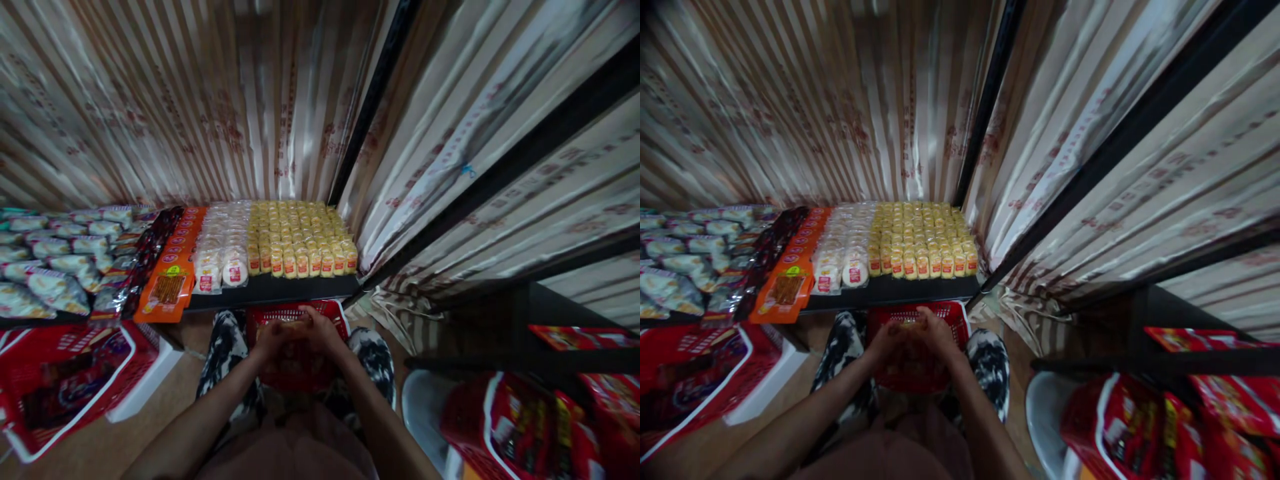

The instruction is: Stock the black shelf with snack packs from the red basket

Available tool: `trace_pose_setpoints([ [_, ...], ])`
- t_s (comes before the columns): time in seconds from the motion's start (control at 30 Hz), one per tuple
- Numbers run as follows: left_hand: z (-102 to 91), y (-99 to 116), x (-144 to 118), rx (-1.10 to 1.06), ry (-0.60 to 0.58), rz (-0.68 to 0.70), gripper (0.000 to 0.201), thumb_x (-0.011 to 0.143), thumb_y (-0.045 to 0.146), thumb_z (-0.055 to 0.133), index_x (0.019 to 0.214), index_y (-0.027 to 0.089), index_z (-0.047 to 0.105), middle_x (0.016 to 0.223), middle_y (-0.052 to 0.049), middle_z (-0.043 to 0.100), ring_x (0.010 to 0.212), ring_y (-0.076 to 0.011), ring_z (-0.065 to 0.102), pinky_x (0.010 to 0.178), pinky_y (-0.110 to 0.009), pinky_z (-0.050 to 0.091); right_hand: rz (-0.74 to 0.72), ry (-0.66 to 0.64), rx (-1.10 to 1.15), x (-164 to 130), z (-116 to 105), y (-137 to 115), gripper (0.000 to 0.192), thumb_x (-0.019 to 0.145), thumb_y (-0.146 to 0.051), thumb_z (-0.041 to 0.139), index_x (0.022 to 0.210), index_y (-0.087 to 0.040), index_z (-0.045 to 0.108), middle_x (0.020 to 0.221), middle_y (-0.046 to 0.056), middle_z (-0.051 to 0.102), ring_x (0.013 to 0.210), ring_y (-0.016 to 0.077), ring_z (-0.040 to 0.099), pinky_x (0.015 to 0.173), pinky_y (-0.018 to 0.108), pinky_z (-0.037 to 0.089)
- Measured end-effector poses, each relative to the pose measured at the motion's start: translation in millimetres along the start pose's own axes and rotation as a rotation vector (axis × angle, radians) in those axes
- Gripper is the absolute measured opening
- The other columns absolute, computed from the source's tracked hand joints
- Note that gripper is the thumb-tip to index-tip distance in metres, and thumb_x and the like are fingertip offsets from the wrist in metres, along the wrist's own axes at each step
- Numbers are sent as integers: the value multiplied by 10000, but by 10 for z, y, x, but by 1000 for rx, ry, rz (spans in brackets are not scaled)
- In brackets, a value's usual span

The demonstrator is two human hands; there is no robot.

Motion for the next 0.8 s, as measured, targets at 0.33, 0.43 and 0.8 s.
trace_pose_setpoints([
  [0.33,20,365,-192,-275,138,0,482,576,411,763,875,182,462,707,24,631,535,-118,615,521,-230,470,-49,179,456,122,212,-175,401,721,-277,593,1105,-182,528,1033,76,655,911,161,640,809,290,516],
  [0.43,17,413,-174,-267,152,8,479,592,446,748,867,180,461,705,22,627,523,-124,617,494,-225,456,-55,175,526,160,222,-294,380,712,-280,595,1079,-188,559,964,60,677,839,162,652,772,297,531],
  [0.8,-309,796,-56,668,280,522,386,769,301,566,1135,181,552,1073,-68,575,647,-102,545,683,-259,470,-208,43,366,443,120,-663,358,716,-249,563,1068,-200,607,897,7,675,602,86,579,590,207,504],
])
Point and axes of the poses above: each hand's wrist, its own x-axis towards the middle knuckle, its own z-axis out of the palm, y = z × x, the point moved 1 cm from there along x, towards the middle knuckle
